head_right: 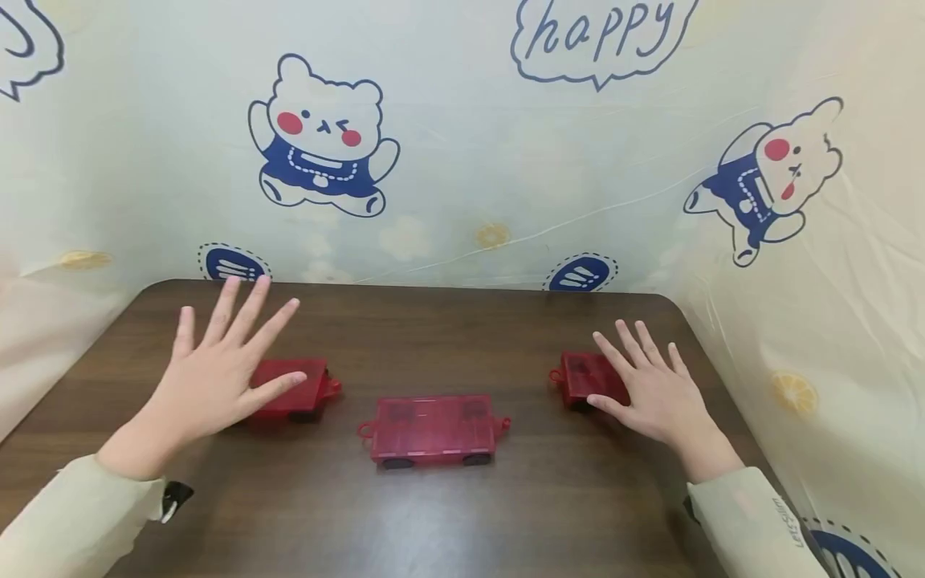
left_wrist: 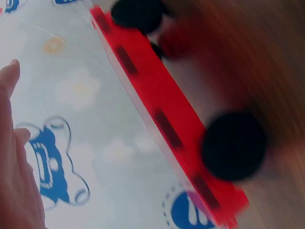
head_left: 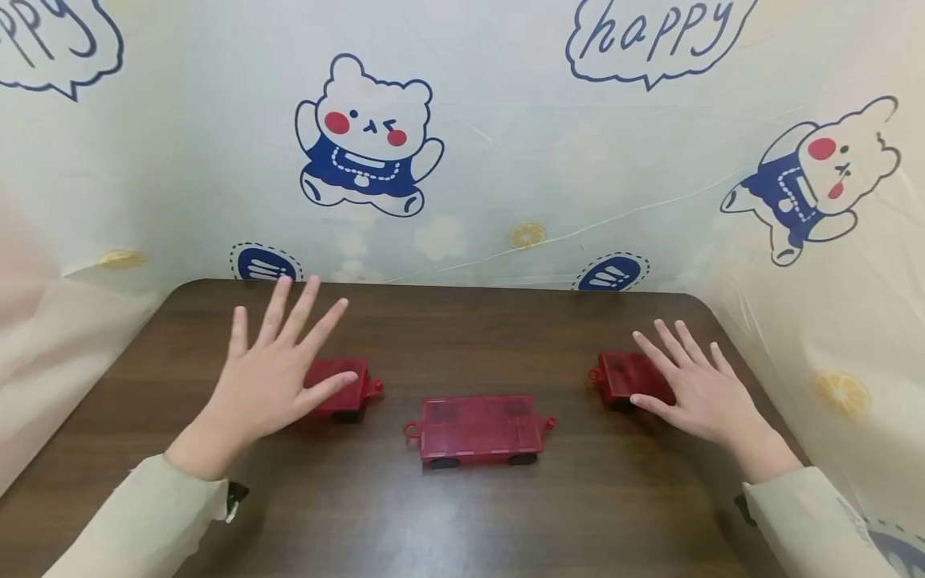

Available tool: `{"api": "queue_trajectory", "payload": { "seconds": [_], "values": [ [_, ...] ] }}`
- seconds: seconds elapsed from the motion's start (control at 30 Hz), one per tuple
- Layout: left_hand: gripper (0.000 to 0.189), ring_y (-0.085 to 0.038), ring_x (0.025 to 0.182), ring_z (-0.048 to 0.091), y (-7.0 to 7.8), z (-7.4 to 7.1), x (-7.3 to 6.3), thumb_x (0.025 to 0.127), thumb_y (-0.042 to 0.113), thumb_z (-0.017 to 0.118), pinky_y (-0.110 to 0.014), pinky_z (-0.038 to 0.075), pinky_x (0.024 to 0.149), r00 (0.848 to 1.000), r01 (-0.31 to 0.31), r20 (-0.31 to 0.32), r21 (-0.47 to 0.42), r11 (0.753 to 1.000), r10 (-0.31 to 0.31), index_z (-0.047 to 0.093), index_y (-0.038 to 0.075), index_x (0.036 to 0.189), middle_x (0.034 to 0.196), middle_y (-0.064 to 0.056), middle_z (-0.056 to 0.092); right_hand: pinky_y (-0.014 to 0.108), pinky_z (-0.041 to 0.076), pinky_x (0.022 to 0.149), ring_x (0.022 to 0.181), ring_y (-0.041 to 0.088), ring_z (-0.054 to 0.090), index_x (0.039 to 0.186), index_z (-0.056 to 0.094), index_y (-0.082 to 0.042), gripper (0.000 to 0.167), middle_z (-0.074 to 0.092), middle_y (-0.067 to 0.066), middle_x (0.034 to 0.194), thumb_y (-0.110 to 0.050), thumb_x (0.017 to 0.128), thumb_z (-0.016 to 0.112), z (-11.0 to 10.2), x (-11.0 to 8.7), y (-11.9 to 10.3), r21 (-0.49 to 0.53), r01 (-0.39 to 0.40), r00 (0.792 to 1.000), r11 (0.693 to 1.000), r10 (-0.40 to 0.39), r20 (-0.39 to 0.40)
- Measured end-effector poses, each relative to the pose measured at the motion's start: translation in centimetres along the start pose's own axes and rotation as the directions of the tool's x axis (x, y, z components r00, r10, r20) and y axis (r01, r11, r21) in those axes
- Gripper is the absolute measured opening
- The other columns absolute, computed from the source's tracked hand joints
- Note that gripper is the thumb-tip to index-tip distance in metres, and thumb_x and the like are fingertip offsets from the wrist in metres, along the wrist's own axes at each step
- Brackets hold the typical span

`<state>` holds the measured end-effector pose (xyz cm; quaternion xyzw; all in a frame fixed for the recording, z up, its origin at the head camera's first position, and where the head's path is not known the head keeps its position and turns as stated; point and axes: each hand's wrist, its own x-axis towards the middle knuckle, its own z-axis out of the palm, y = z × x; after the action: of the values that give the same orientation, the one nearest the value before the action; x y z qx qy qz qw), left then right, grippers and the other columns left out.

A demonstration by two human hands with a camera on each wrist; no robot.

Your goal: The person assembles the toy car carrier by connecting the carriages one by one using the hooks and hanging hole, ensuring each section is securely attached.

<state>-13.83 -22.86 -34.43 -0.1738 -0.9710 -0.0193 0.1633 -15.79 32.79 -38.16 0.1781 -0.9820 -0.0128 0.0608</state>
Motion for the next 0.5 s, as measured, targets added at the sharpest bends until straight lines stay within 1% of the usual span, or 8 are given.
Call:
{"api": "queue_trajectory", "payload": {
  "seconds": [0.13, 0.23, 0.37, 0.5],
  "values": [
    [0.096, -0.032, 0.156, -0.009, 1.6, 0.4, 0.7, 0.083, 0.066, 0.062, -0.076, 0.002, 0.114, 0.998, -0.051, -0.022, -0.036, 0.998, 0.051, 0.018, 0.031, 0.160, 0.169, -0.001, -0.007, 0.074, 0.017, 0.113, 0.152, 0.042, 0.014, 0.159, 0.021, -0.028, 0.088, 0.019, 0.017, 0.165, -0.069, 0.089, 0.053, 0.3, 0.4, 0.0, 0.025, 0.004, 0.998, 1.000, -0.005, 0.055],
    [0.094, -0.031, 0.156, -0.007, 2.8, 0.6, 1.1, 0.083, 0.067, 0.062, -0.076, 0.011, 0.113, 0.997, -0.082, -0.012, -0.059, 0.995, 0.081, 0.021, 0.029, 0.159, 0.169, -0.002, -0.003, 0.074, 0.018, 0.113, 0.152, 0.042, 0.015, 0.159, 0.024, -0.028, 0.086, 0.021, 0.017, 0.165, -0.070, 0.089, 0.052, 0.3, 0.8, -0.1, 0.052, 0.006, 0.995, 0.999, -0.011, 0.097],
    [0.093, -0.032, 0.156, 0.003, 4.5, 1.2, 1.6, 0.084, 0.070, 0.059, -0.073, 0.022, 0.113, 0.988, -0.142, 0.041, -0.076, 0.987, 0.146, 0.024, 0.027, 0.159, 0.169, -0.004, 0.008, 0.075, 0.020, 0.112, 0.151, 0.044, 0.018, 0.158, 0.028, -0.026, 0.087, 0.025, 0.017, 0.163, -0.070, 0.087, 0.054, 0.2, 0.9, -0.2, 0.085, 0.000, 0.989, 0.996, -0.013, 0.145],
    [0.090, -0.032, 0.155, 0.015, 6.3, 1.7, 1.8, 0.086, 0.071, 0.057, -0.067, 0.031, 0.112, 0.969, -0.205, 0.112, -0.120, 0.971, 0.218, 0.029, 0.024, 0.158, 0.167, -0.004, 0.019, 0.076, 0.024, 0.109, 0.148, 0.047, 0.022, 0.156, 0.032, -0.023, 0.087, 0.032, 0.019, 0.160, -0.064, 0.086, 0.062, 0.1, 0.8, -0.3, 0.117, 0.014, 0.984, 0.993, -0.034, 0.174]
  ]
}}
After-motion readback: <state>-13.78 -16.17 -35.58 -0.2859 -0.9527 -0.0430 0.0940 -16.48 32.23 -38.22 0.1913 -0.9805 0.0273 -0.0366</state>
